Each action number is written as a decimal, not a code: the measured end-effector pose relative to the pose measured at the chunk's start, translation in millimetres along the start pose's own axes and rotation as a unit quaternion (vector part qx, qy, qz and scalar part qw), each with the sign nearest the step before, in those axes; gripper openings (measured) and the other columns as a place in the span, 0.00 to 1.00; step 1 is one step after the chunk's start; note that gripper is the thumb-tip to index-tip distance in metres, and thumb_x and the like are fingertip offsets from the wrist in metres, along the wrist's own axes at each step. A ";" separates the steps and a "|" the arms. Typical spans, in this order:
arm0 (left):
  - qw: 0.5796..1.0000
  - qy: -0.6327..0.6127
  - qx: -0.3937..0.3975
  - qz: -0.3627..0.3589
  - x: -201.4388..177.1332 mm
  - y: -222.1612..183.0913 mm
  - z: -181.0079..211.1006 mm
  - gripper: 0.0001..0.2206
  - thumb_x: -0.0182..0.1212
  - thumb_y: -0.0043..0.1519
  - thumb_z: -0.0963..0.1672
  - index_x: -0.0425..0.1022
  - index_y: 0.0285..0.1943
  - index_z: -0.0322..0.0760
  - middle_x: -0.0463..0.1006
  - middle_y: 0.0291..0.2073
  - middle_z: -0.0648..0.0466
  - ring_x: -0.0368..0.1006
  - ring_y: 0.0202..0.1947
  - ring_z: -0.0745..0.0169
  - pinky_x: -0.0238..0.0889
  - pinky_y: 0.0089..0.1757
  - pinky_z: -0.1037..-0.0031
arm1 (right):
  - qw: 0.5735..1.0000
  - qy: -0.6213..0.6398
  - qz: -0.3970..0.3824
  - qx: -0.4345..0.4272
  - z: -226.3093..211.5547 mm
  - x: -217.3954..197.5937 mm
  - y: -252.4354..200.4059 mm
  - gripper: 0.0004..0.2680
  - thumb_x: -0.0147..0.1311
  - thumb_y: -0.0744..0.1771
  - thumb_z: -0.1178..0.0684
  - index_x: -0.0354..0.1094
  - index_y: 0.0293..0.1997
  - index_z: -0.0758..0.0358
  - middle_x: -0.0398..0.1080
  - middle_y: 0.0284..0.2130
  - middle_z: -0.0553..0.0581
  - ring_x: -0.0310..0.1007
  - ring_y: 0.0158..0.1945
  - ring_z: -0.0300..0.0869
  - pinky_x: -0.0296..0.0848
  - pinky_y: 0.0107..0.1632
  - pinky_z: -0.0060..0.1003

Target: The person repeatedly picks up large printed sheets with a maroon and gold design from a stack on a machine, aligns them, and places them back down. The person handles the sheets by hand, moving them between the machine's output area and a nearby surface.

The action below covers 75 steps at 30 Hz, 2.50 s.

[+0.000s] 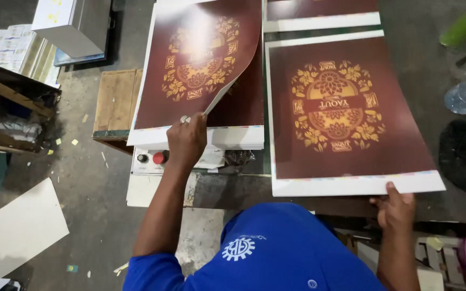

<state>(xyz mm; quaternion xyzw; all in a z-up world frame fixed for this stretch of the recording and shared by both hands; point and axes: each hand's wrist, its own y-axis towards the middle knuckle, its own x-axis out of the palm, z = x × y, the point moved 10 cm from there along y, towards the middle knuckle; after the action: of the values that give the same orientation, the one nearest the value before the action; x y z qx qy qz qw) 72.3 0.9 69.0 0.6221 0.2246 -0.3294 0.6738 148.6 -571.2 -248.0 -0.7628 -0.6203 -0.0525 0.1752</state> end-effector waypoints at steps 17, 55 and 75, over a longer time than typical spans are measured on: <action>0.992 -0.117 0.056 0.007 0.7 -49.8 89.5 0.07 0.65 0.62 0.40 0.77 0.46 0.31 0.81 0.34 0.45 0.76 0.27 0.50 0.69 0.32 0.61 | 0.981 -0.103 -0.116 0.117 26.2 126.1 80.9 0.21 0.50 0.71 0.47 0.50 0.71 0.62 0.74 0.50 0.65 0.79 0.46 0.49 0.76 0.36 0.41; 0.966 -0.071 0.142 -0.203 88.1 -36.6 23.6 0.14 0.58 0.64 0.39 0.75 0.59 0.30 0.82 0.50 0.40 0.80 0.46 0.43 0.73 0.47 0.60 | 0.999 -0.044 0.010 0.019 0.5 -30.5 -5.3 0.10 0.53 0.74 0.58 0.62 0.62 0.62 0.72 0.42 0.54 0.72 0.35 0.39 0.73 0.32 0.36; 0.996 -0.008 0.021 0.088 -32.3 -13.7 16.4 0.05 0.59 0.67 0.39 0.76 0.50 0.39 0.81 0.36 0.49 0.77 0.31 0.49 0.68 0.33 0.62 | 0.989 -0.107 -0.052 0.093 29.8 86.8 55.4 0.19 0.47 0.71 0.55 0.52 0.72 0.62 0.75 0.47 0.65 0.79 0.42 0.47 0.75 0.33 0.37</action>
<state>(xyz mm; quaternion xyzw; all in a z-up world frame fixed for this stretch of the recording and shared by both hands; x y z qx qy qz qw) 38.6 -10.1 84.6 0.6508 0.1569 -0.2783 0.6888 217.5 -490.1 -261.2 -0.7112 -0.6762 0.0784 0.1753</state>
